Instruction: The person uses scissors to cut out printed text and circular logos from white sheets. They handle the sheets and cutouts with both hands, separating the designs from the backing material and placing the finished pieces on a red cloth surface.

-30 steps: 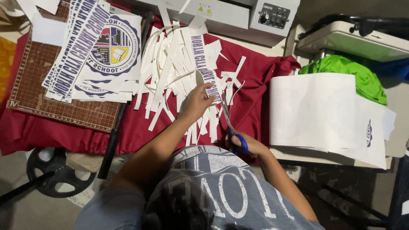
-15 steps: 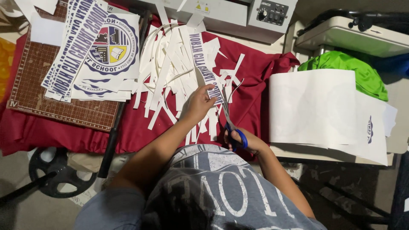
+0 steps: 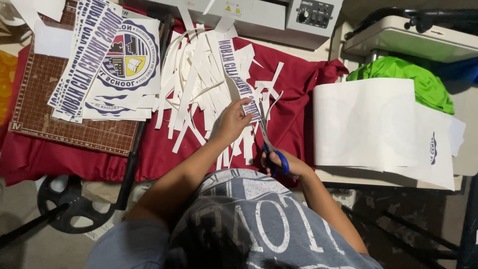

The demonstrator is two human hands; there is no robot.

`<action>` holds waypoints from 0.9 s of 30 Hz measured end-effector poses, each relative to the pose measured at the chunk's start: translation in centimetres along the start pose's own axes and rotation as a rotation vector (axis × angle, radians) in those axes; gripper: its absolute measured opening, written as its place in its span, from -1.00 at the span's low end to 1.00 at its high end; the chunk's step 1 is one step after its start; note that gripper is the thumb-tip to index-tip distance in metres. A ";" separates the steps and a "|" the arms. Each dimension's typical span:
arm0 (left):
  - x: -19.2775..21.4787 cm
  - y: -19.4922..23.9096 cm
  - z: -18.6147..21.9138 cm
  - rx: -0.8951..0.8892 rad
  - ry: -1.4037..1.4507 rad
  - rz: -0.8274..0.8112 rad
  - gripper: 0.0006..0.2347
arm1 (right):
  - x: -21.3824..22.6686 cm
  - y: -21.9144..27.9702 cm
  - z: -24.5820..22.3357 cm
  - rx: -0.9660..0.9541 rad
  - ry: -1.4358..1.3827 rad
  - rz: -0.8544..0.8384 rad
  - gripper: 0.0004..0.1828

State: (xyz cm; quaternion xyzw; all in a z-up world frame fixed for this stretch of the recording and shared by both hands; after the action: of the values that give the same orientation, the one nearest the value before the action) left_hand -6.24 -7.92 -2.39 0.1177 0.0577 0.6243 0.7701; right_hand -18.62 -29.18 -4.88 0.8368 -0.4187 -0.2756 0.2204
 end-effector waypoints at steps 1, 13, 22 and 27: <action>0.0 -0.1 -0.4 0.000 0.000 0.000 -0.63 | 0.0 0.0 0.0 0.000 0.000 -0.001 -0.19; 0.1 0.2 0.4 -0.042 0.144 -0.024 -0.63 | 0.5 -0.3 1.2 -0.044 -0.013 0.037 -0.25; 0.8 1.0 0.5 0.006 -0.023 0.004 -0.63 | -0.2 -0.3 1.4 -0.101 0.104 0.143 -0.46; 1.0 1.7 0.1 0.039 0.049 -0.007 -0.63 | -0.1 -0.9 2.1 -0.075 0.074 0.072 -0.33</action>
State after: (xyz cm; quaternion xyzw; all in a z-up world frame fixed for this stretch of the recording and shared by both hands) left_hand -7.62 -6.66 -1.76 0.1171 0.0888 0.6232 0.7682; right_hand -19.53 -28.86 -6.97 0.8220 -0.4296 -0.2518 0.2765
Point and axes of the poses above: each hand's wrist, its own y-axis away from the middle knuckle, its own x-axis out of the back of the hand, z = x × y, the point moved 4 cm from there along -y, towards the middle knuckle, and after that the axes turned 9 degrees about y, right-handed, at the moved point
